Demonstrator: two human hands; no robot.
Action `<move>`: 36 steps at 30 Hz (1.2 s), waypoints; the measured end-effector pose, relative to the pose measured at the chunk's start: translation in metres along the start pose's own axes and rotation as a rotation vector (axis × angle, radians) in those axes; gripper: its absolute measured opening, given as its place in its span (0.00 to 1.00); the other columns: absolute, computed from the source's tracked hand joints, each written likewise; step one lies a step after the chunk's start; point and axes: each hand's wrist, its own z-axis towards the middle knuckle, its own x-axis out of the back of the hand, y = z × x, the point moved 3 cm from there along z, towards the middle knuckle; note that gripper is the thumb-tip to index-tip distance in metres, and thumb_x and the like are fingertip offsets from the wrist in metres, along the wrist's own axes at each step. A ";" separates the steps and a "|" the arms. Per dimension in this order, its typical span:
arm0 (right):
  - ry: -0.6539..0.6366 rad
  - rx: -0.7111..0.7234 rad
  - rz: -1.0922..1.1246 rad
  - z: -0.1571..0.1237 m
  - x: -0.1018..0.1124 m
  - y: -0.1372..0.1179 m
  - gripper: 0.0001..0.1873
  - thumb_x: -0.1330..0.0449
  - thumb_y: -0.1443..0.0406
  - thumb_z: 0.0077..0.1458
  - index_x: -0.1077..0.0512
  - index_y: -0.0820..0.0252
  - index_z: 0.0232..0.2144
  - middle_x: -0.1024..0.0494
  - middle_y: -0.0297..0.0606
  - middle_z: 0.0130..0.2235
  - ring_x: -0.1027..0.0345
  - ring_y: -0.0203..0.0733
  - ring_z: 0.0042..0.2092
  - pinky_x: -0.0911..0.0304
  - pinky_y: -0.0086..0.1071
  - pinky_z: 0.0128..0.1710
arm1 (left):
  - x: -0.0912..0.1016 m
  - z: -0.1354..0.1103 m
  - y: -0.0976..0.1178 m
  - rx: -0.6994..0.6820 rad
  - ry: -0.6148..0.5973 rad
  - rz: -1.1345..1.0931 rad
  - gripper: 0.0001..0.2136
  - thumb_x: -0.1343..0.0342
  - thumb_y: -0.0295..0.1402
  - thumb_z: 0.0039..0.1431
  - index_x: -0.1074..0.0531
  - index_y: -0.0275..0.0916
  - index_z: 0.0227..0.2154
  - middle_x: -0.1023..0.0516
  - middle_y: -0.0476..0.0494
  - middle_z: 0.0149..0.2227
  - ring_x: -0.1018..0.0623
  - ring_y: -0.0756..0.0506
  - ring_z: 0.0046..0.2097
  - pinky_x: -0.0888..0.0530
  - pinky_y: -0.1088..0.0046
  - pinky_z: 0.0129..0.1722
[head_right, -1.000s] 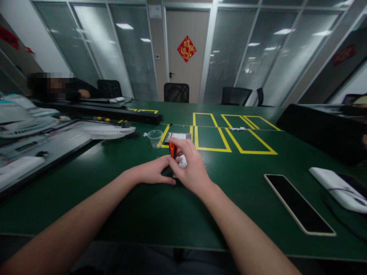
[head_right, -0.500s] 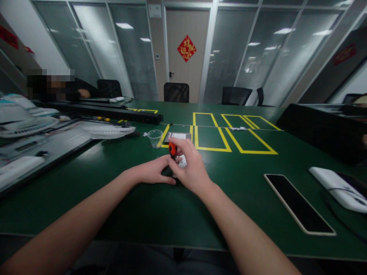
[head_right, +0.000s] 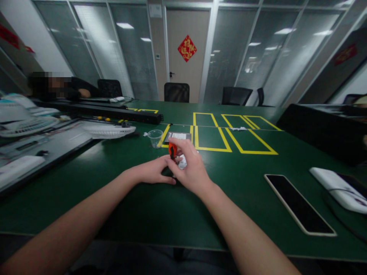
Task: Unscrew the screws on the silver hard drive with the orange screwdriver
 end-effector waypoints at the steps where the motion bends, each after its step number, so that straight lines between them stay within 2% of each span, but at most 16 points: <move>1: 0.003 0.002 -0.011 0.001 0.000 0.000 0.30 0.28 0.67 0.79 0.24 0.43 0.76 0.12 0.44 0.61 0.14 0.55 0.53 0.12 0.53 0.58 | 0.000 0.000 0.001 -0.001 0.000 0.001 0.39 0.13 0.53 0.68 0.17 0.46 0.76 0.18 0.30 0.82 0.20 0.20 0.84 0.26 0.37 0.88; 6: -0.002 -0.031 -0.006 0.000 0.000 0.001 0.29 0.31 0.67 0.80 0.25 0.44 0.77 0.12 0.45 0.61 0.14 0.55 0.53 0.12 0.54 0.57 | 0.001 0.000 0.003 -0.006 -0.016 0.004 0.43 0.14 0.53 0.69 0.20 0.46 0.80 0.21 0.30 0.85 0.23 0.20 0.87 0.27 0.38 0.90; 11: -0.020 -0.047 0.052 -0.003 -0.002 0.000 0.33 0.36 0.71 0.79 0.26 0.43 0.80 0.14 0.45 0.65 0.13 0.54 0.56 0.12 0.53 0.60 | 0.001 0.001 0.002 -0.013 -0.014 0.021 0.45 0.14 0.55 0.68 0.21 0.46 0.81 0.19 0.30 0.84 0.23 0.19 0.87 0.27 0.36 0.89; 18: -0.003 -0.019 -0.006 0.000 0.000 0.000 0.30 0.30 0.67 0.80 0.24 0.43 0.77 0.13 0.44 0.61 0.14 0.53 0.52 0.12 0.51 0.55 | 0.001 0.001 0.002 -0.009 -0.018 -0.003 0.41 0.14 0.52 0.68 0.19 0.46 0.78 0.19 0.31 0.83 0.22 0.21 0.86 0.26 0.39 0.89; 26: -0.013 -0.069 0.064 -0.004 -0.003 0.001 0.34 0.35 0.70 0.77 0.25 0.43 0.79 0.14 0.44 0.62 0.12 0.53 0.54 0.12 0.53 0.60 | 0.001 0.002 0.003 -0.018 -0.015 0.026 0.45 0.14 0.54 0.68 0.21 0.45 0.81 0.19 0.28 0.83 0.22 0.19 0.85 0.26 0.35 0.88; 31: 0.008 -0.023 0.016 -0.001 -0.001 0.001 0.31 0.29 0.68 0.78 0.24 0.43 0.77 0.13 0.43 0.61 0.15 0.53 0.53 0.13 0.51 0.57 | 0.002 0.001 0.003 -0.004 -0.014 -0.003 0.38 0.14 0.53 0.68 0.17 0.45 0.74 0.17 0.31 0.81 0.19 0.21 0.83 0.24 0.39 0.87; 34: 0.023 -0.020 -0.010 0.001 0.000 0.002 0.28 0.29 0.67 0.79 0.23 0.44 0.75 0.13 0.42 0.58 0.16 0.52 0.50 0.15 0.50 0.54 | 0.002 0.001 0.004 -0.009 -0.011 -0.007 0.40 0.13 0.52 0.67 0.19 0.47 0.77 0.17 0.32 0.81 0.19 0.22 0.83 0.24 0.39 0.87; 36: 0.013 -0.027 -0.007 0.000 -0.001 0.002 0.27 0.30 0.67 0.80 0.23 0.45 0.75 0.13 0.43 0.59 0.15 0.53 0.52 0.14 0.50 0.55 | 0.002 0.001 0.004 -0.006 -0.013 -0.007 0.42 0.13 0.52 0.68 0.20 0.47 0.79 0.19 0.31 0.83 0.20 0.21 0.85 0.25 0.39 0.88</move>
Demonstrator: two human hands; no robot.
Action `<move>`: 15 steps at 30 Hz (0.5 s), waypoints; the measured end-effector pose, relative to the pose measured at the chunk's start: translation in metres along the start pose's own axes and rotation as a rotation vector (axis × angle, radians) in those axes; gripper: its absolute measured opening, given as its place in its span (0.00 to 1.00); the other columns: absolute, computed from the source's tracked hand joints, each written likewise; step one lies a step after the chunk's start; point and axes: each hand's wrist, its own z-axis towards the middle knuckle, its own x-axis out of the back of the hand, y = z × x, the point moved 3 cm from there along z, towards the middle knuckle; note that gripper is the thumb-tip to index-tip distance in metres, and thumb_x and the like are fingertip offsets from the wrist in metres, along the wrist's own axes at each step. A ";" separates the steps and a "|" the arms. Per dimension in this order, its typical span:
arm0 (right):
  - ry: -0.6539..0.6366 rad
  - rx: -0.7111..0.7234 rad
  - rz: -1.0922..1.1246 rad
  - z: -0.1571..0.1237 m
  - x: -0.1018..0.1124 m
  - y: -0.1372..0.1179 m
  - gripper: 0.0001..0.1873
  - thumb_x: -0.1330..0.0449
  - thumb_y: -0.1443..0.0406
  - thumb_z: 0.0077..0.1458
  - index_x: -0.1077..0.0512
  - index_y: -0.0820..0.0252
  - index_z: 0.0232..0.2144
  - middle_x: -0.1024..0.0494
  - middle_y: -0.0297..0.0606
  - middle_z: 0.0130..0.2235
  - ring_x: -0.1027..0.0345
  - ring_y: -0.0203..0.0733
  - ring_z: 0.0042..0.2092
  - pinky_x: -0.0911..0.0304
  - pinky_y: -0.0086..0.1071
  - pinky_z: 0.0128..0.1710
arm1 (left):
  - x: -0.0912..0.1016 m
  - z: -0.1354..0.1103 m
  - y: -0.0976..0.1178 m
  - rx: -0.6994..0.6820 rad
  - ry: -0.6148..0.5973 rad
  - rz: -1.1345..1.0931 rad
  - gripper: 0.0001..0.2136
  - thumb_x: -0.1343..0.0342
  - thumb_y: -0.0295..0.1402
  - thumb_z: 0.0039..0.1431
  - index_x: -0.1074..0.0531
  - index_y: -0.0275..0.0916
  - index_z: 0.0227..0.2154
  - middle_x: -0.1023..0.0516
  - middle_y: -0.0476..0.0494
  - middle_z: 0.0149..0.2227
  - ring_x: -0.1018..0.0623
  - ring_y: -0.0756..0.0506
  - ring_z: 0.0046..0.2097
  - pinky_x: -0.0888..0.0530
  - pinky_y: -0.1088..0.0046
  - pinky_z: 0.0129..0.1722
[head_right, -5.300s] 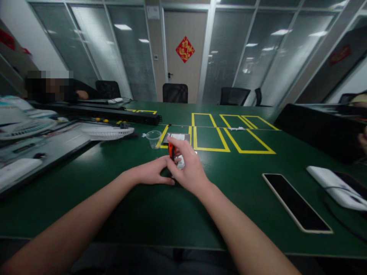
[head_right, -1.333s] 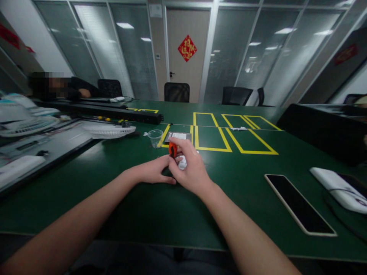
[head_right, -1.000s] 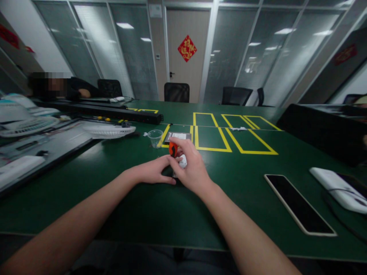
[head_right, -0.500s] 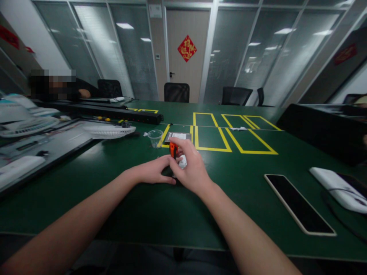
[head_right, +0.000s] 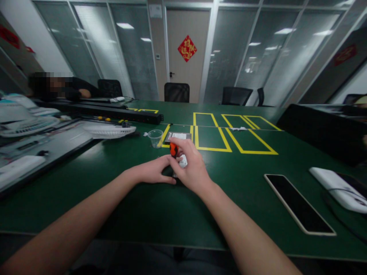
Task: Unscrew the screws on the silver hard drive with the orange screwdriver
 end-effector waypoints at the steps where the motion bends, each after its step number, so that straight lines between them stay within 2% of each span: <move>1: -0.009 -0.002 0.011 0.000 -0.001 0.000 0.27 0.31 0.67 0.81 0.23 0.45 0.76 0.13 0.44 0.61 0.15 0.53 0.53 0.14 0.51 0.55 | 0.000 0.000 0.000 0.002 -0.001 0.002 0.42 0.14 0.52 0.68 0.20 0.46 0.79 0.19 0.30 0.84 0.21 0.21 0.85 0.25 0.38 0.88; 6: -0.035 -0.001 0.064 -0.003 -0.002 -0.003 0.31 0.36 0.70 0.80 0.24 0.44 0.79 0.14 0.45 0.63 0.13 0.53 0.54 0.12 0.52 0.58 | 0.000 0.001 -0.001 -0.014 -0.015 0.011 0.44 0.14 0.54 0.68 0.21 0.46 0.81 0.21 0.28 0.85 0.23 0.19 0.87 0.28 0.35 0.90; 12: -0.022 -0.004 -0.004 0.000 0.000 -0.001 0.29 0.29 0.65 0.79 0.22 0.44 0.76 0.12 0.44 0.59 0.15 0.54 0.51 0.12 0.53 0.56 | -0.001 0.000 -0.004 0.009 0.016 -0.004 0.42 0.14 0.55 0.67 0.19 0.46 0.77 0.19 0.29 0.83 0.20 0.20 0.84 0.26 0.34 0.88; 15: -0.007 0.005 -0.002 0.000 0.000 0.000 0.28 0.28 0.65 0.79 0.21 0.44 0.76 0.12 0.44 0.61 0.16 0.53 0.50 0.12 0.53 0.56 | -0.001 0.000 -0.004 0.030 -0.002 0.000 0.42 0.14 0.55 0.67 0.18 0.46 0.77 0.19 0.29 0.83 0.21 0.20 0.84 0.26 0.35 0.88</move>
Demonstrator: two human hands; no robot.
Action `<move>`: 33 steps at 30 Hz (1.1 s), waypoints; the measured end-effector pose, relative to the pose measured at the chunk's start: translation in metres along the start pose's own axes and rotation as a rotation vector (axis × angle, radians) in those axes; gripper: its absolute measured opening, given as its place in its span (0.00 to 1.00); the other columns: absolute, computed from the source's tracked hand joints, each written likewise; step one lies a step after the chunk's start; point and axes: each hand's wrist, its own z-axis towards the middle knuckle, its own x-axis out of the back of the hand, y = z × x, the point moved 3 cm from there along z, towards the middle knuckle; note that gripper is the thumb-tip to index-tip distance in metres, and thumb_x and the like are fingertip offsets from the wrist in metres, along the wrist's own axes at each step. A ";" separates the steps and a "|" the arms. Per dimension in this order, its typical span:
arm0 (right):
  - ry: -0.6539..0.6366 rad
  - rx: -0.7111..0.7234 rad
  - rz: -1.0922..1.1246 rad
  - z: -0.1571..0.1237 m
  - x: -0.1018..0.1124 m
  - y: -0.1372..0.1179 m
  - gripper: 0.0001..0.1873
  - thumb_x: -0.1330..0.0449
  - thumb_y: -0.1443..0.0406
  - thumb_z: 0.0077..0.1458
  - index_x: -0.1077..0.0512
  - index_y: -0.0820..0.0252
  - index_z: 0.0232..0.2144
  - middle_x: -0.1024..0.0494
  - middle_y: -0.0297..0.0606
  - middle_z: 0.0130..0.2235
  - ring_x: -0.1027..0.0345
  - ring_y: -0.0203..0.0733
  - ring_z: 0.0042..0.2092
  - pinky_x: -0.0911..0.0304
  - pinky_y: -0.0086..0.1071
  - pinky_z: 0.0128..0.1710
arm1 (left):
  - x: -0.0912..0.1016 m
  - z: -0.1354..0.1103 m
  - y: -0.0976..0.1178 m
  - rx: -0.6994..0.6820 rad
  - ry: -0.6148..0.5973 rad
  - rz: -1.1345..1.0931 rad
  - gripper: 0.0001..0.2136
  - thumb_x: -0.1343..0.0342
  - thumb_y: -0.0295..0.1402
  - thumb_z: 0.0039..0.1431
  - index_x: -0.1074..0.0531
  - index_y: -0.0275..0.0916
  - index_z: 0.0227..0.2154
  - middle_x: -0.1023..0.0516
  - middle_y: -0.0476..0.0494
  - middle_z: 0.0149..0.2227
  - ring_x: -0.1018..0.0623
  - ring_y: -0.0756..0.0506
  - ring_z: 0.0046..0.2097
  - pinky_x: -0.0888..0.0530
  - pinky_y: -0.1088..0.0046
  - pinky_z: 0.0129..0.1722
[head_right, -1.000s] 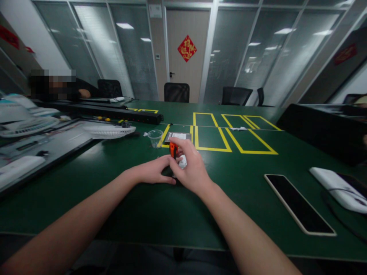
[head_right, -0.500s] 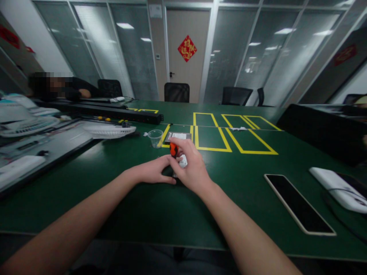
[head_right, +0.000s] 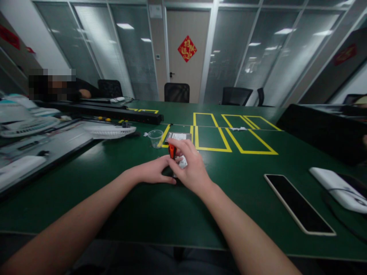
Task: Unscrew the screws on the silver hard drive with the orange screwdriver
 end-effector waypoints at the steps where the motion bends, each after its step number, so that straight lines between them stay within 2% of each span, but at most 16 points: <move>1: -0.002 0.001 0.004 0.000 0.000 0.000 0.28 0.29 0.66 0.79 0.21 0.44 0.76 0.12 0.44 0.61 0.15 0.53 0.51 0.12 0.53 0.57 | 0.000 0.000 0.000 0.000 -0.002 0.000 0.42 0.14 0.55 0.66 0.18 0.46 0.77 0.19 0.29 0.83 0.21 0.20 0.84 0.26 0.35 0.88; 5: -0.029 -0.008 0.039 -0.002 -0.002 -0.002 0.30 0.33 0.68 0.80 0.22 0.44 0.78 0.13 0.45 0.64 0.14 0.53 0.54 0.12 0.53 0.60 | 0.001 0.000 0.003 -0.029 0.003 -0.003 0.39 0.14 0.53 0.67 0.17 0.46 0.75 0.16 0.30 0.79 0.19 0.21 0.82 0.25 0.37 0.87; 10: -0.040 -0.001 0.060 -0.002 -0.001 -0.006 0.35 0.34 0.71 0.78 0.24 0.43 0.80 0.13 0.45 0.65 0.14 0.54 0.57 0.13 0.53 0.62 | 0.002 0.000 0.003 -0.046 -0.002 -0.002 0.43 0.14 0.53 0.67 0.20 0.46 0.79 0.19 0.29 0.83 0.21 0.20 0.85 0.26 0.35 0.88; 15: -0.030 0.006 0.015 0.000 0.001 -0.003 0.31 0.29 0.66 0.78 0.23 0.43 0.78 0.12 0.44 0.63 0.15 0.53 0.54 0.12 0.52 0.59 | 0.001 -0.001 0.001 -0.025 0.013 -0.015 0.42 0.14 0.55 0.67 0.19 0.47 0.78 0.18 0.30 0.82 0.20 0.21 0.84 0.25 0.37 0.87; 19: -0.012 0.009 0.009 0.001 0.001 -0.002 0.29 0.30 0.66 0.80 0.22 0.44 0.76 0.13 0.44 0.60 0.16 0.53 0.51 0.13 0.52 0.56 | 0.000 -0.001 0.001 -0.031 0.002 -0.008 0.41 0.15 0.55 0.67 0.19 0.48 0.77 0.18 0.31 0.82 0.21 0.22 0.85 0.25 0.39 0.87; 23: -0.033 -0.026 0.009 0.000 0.000 -0.003 0.31 0.32 0.68 0.78 0.23 0.44 0.78 0.13 0.45 0.62 0.15 0.55 0.54 0.12 0.55 0.59 | 0.001 -0.001 0.002 -0.036 0.005 -0.001 0.39 0.15 0.55 0.68 0.18 0.48 0.76 0.15 0.31 0.79 0.18 0.20 0.82 0.22 0.37 0.85; 28: -0.048 -0.040 0.051 -0.002 0.000 -0.005 0.35 0.34 0.70 0.76 0.24 0.43 0.79 0.13 0.45 0.64 0.13 0.54 0.55 0.12 0.53 0.60 | 0.001 0.000 0.002 -0.046 -0.005 0.013 0.45 0.15 0.57 0.68 0.22 0.47 0.81 0.17 0.30 0.81 0.22 0.19 0.85 0.25 0.36 0.88; 33: -0.045 -0.027 0.013 -0.001 0.001 -0.004 0.32 0.29 0.66 0.78 0.24 0.43 0.78 0.12 0.45 0.64 0.14 0.56 0.56 0.11 0.55 0.61 | 0.001 -0.001 0.003 -0.020 0.005 0.000 0.39 0.14 0.54 0.67 0.17 0.46 0.74 0.17 0.30 0.80 0.19 0.20 0.83 0.24 0.37 0.87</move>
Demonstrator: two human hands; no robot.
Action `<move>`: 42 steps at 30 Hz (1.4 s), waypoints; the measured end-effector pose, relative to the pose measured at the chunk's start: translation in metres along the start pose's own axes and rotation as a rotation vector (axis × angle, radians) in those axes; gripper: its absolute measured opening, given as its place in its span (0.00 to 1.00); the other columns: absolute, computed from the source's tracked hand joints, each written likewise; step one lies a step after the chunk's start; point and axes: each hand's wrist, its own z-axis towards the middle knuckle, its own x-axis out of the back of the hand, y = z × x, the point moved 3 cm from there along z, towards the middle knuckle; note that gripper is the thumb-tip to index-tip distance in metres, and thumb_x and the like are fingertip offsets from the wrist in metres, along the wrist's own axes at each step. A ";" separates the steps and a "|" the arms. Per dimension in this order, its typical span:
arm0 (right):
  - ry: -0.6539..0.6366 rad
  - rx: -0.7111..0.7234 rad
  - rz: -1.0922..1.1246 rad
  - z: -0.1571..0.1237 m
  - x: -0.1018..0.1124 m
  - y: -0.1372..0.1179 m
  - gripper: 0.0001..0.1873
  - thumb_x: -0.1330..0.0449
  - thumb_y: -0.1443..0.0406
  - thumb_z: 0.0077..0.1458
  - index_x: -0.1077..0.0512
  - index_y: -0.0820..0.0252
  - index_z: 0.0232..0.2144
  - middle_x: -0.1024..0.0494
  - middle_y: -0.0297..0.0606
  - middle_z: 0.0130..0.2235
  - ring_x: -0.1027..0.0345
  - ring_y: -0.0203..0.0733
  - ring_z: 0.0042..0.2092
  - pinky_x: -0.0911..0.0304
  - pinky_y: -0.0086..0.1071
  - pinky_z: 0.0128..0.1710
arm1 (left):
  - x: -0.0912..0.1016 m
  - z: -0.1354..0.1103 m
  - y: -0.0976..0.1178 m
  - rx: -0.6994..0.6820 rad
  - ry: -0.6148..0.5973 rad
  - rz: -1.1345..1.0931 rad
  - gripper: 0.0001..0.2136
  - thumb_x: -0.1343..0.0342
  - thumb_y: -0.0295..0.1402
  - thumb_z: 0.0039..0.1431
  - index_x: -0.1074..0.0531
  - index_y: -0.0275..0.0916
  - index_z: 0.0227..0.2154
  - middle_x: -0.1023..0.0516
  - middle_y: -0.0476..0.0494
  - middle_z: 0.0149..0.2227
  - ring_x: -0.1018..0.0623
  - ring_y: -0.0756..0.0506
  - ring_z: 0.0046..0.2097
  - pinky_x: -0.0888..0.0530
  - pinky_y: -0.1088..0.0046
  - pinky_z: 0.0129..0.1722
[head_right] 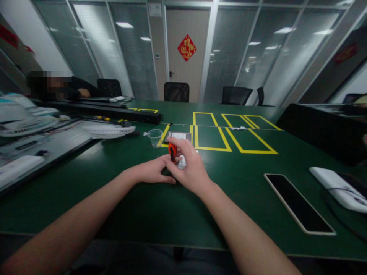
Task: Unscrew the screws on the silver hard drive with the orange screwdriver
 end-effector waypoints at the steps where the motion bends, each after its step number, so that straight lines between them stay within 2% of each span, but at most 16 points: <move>1: 0.003 -0.006 -0.015 0.000 0.000 0.001 0.32 0.28 0.66 0.78 0.23 0.43 0.78 0.12 0.44 0.63 0.14 0.56 0.55 0.11 0.56 0.61 | 0.000 0.000 0.000 0.001 0.003 -0.001 0.38 0.14 0.54 0.67 0.17 0.46 0.73 0.16 0.31 0.79 0.19 0.20 0.82 0.23 0.38 0.87; 5: 0.018 -0.017 -0.024 0.000 0.000 0.003 0.29 0.30 0.65 0.80 0.23 0.44 0.77 0.12 0.44 0.60 0.14 0.56 0.53 0.11 0.56 0.58 | 0.000 0.000 0.001 -0.006 0.000 -0.002 0.39 0.14 0.54 0.68 0.18 0.47 0.75 0.15 0.31 0.79 0.19 0.20 0.83 0.24 0.37 0.86; 13: 0.003 -0.018 0.036 -0.002 -0.003 0.000 0.32 0.35 0.69 0.79 0.26 0.43 0.79 0.14 0.45 0.63 0.12 0.54 0.56 0.11 0.53 0.59 | 0.000 0.002 -0.002 -0.007 -0.015 0.005 0.46 0.13 0.54 0.67 0.22 0.47 0.82 0.22 0.30 0.86 0.24 0.19 0.87 0.30 0.35 0.91; 18: 0.016 0.001 -0.019 0.000 0.000 0.001 0.31 0.29 0.65 0.79 0.25 0.44 0.78 0.12 0.45 0.61 0.14 0.55 0.52 0.11 0.54 0.56 | 0.001 0.000 0.000 -0.002 0.000 -0.009 0.41 0.13 0.54 0.67 0.18 0.46 0.77 0.18 0.30 0.83 0.21 0.21 0.84 0.26 0.37 0.88; 21: 0.018 -0.002 -0.045 0.001 0.001 0.003 0.30 0.29 0.65 0.78 0.25 0.44 0.77 0.13 0.42 0.57 0.16 0.55 0.49 0.12 0.54 0.54 | 0.001 -0.001 0.001 -0.001 0.000 -0.008 0.39 0.14 0.54 0.67 0.17 0.46 0.74 0.17 0.30 0.80 0.19 0.21 0.83 0.24 0.37 0.87; 26: 0.020 0.011 -0.007 0.000 -0.001 0.003 0.29 0.32 0.67 0.80 0.24 0.44 0.77 0.13 0.44 0.61 0.15 0.54 0.51 0.13 0.54 0.56 | 0.001 0.000 0.002 -0.001 -0.005 -0.004 0.40 0.14 0.53 0.68 0.18 0.46 0.76 0.16 0.31 0.80 0.19 0.20 0.83 0.24 0.37 0.87; 30: 0.000 0.011 0.053 -0.002 -0.003 0.002 0.33 0.35 0.70 0.79 0.26 0.43 0.80 0.15 0.45 0.64 0.13 0.54 0.55 0.12 0.53 0.59 | 0.000 0.001 0.001 0.018 -0.019 0.009 0.43 0.13 0.53 0.67 0.19 0.45 0.78 0.19 0.29 0.83 0.22 0.18 0.85 0.26 0.35 0.89; 34: -0.004 0.014 0.028 -0.002 -0.002 0.002 0.34 0.34 0.69 0.78 0.27 0.43 0.80 0.14 0.45 0.63 0.13 0.54 0.55 0.12 0.54 0.60 | 0.000 0.001 -0.002 0.014 -0.026 0.015 0.45 0.14 0.54 0.68 0.21 0.45 0.81 0.21 0.27 0.85 0.24 0.18 0.87 0.29 0.33 0.90; 39: 0.028 0.045 -0.016 0.001 0.000 0.001 0.30 0.30 0.67 0.79 0.25 0.44 0.77 0.13 0.43 0.59 0.15 0.54 0.51 0.13 0.53 0.55 | 0.000 -0.001 -0.002 -0.009 0.006 0.004 0.40 0.14 0.53 0.68 0.18 0.47 0.77 0.17 0.32 0.82 0.20 0.21 0.84 0.25 0.39 0.88; 42: 0.028 0.031 -0.024 0.002 0.000 0.002 0.29 0.31 0.67 0.80 0.24 0.44 0.77 0.13 0.43 0.59 0.16 0.54 0.50 0.13 0.53 0.55 | 0.000 0.000 -0.001 0.000 -0.003 0.012 0.42 0.13 0.52 0.68 0.20 0.47 0.79 0.18 0.32 0.82 0.20 0.20 0.84 0.24 0.39 0.87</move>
